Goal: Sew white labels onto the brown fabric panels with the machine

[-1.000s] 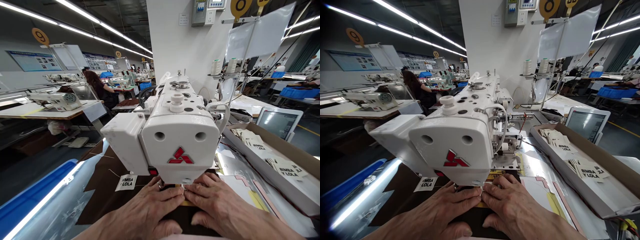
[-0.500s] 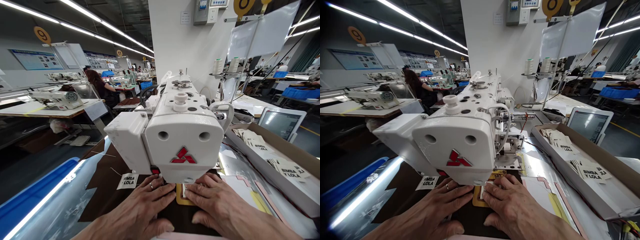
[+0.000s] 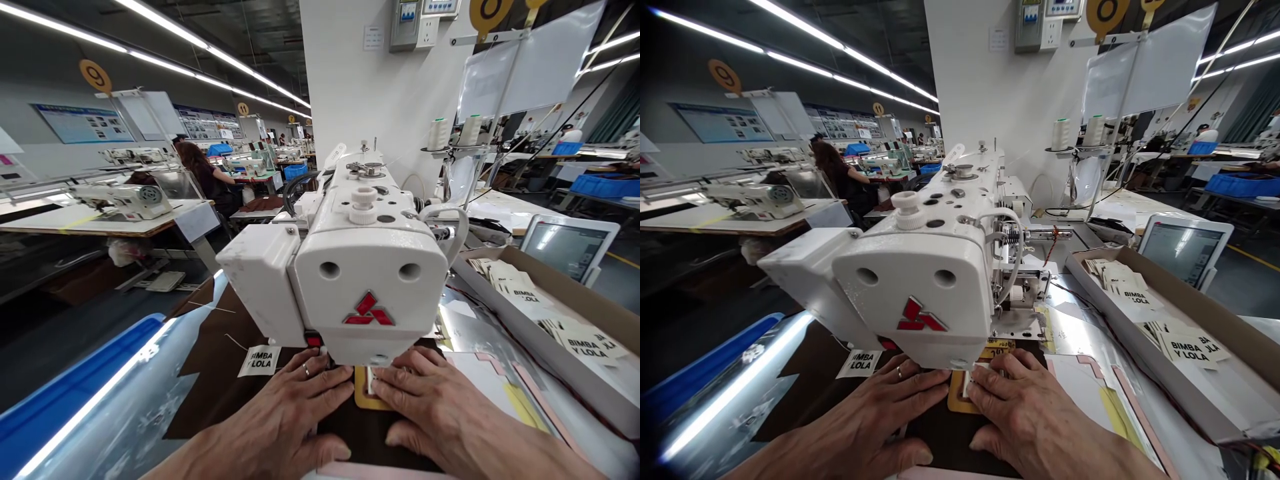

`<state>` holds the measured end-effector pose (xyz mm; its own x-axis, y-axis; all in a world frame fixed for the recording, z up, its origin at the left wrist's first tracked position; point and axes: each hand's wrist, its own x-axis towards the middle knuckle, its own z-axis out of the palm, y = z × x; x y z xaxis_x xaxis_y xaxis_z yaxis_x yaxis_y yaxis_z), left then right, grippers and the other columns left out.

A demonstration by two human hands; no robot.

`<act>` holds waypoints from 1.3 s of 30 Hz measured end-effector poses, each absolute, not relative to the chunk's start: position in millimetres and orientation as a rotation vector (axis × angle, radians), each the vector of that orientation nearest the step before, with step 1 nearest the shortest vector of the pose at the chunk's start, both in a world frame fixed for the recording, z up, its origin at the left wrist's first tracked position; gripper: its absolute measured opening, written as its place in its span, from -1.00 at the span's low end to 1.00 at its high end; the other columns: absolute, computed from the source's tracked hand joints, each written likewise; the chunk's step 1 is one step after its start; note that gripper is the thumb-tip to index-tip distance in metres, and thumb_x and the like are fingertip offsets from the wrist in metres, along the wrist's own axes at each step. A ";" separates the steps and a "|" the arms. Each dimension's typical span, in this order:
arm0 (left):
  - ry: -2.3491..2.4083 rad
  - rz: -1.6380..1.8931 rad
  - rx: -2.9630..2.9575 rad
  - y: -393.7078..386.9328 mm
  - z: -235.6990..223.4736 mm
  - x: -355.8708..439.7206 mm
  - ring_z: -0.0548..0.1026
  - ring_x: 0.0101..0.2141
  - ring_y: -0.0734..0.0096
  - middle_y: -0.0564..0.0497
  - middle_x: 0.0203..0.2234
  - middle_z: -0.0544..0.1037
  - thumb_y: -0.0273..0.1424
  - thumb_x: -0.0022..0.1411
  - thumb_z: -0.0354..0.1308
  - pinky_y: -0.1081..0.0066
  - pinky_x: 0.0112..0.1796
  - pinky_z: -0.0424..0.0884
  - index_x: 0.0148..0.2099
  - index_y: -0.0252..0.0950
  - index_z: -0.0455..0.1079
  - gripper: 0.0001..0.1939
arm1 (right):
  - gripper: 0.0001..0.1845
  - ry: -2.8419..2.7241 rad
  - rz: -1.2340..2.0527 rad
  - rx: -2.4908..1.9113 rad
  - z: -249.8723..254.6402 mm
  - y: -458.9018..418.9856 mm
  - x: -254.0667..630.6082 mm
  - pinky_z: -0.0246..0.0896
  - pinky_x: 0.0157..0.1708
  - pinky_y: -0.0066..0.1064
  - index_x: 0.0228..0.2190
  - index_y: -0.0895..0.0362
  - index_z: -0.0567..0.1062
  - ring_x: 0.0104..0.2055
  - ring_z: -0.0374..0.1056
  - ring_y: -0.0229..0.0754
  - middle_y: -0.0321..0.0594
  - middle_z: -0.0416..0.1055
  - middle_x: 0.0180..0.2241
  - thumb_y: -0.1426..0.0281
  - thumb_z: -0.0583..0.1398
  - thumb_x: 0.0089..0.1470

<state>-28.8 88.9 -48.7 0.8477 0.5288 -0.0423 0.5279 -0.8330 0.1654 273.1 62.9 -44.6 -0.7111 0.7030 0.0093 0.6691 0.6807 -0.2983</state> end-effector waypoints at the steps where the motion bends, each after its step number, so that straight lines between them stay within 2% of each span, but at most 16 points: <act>1: 0.825 0.015 2.846 89.1 -48.5 -28.3 0.33 0.33 -0.15 0.01 0.40 0.26 -0.18 0.40 0.36 -0.05 0.34 0.29 0.51 -0.11 0.17 -0.24 | -0.45 -2.751 0.398 -1.124 -46.2 62.5 273.6 0.24 0.20 -0.01 0.28 0.04 0.44 0.15 0.38 0.08 -0.27 0.47 0.24 0.01 0.12 0.46; 8: 0.840 0.059 2.797 88.6 -47.7 -26.3 0.32 0.33 -0.17 0.03 0.38 0.29 -0.18 0.38 0.37 -0.13 0.33 0.28 0.49 -0.09 0.21 -0.26 | -0.44 -2.758 0.333 -1.099 -47.3 61.7 273.7 0.25 0.18 -0.05 0.27 0.06 0.44 0.13 0.40 0.05 -0.27 0.48 0.23 0.00 0.11 0.46; 19: 0.859 -0.040 2.772 87.9 -45.9 -27.2 0.27 0.36 -0.18 0.08 0.42 0.20 -0.19 0.42 0.33 -0.23 0.32 0.25 0.52 -0.07 0.13 -0.26 | -0.44 -2.760 0.181 -1.066 -52.5 61.3 274.8 0.31 0.12 -0.11 0.24 0.04 0.48 0.10 0.46 0.01 -0.32 0.49 0.24 -0.03 0.09 0.46; 25: 0.857 -0.015 2.765 88.9 -46.7 -25.5 0.28 0.35 -0.18 0.07 0.41 0.23 -0.21 0.39 0.36 -0.23 0.33 0.24 0.51 -0.06 0.15 -0.24 | -0.42 -2.791 0.196 -1.065 -49.6 62.7 273.6 0.32 0.13 -0.12 0.26 0.06 0.47 0.12 0.45 0.02 -0.25 0.47 0.26 -0.02 0.08 0.47; 34: 0.847 -0.044 2.725 86.2 -42.4 -24.2 0.23 0.38 -0.13 0.07 0.44 0.17 -0.21 0.41 0.34 -0.19 0.37 0.17 0.51 -0.04 0.14 -0.26 | -0.43 -2.781 0.250 -1.090 -49.5 61.9 274.6 0.29 0.17 -0.08 0.28 0.04 0.46 0.14 0.43 0.05 -0.27 0.46 0.26 -0.02 0.08 0.47; 39: 0.866 -0.042 2.700 87.1 -39.4 -22.8 0.23 0.38 -0.14 0.06 0.43 0.19 -0.21 0.40 0.35 -0.18 0.38 0.15 0.49 -0.05 0.19 -0.28 | -0.47 -2.745 0.357 -1.110 -52.8 62.4 275.4 0.18 0.24 0.02 0.30 -0.03 0.42 0.18 0.39 0.06 -0.33 0.45 0.27 0.01 0.11 0.47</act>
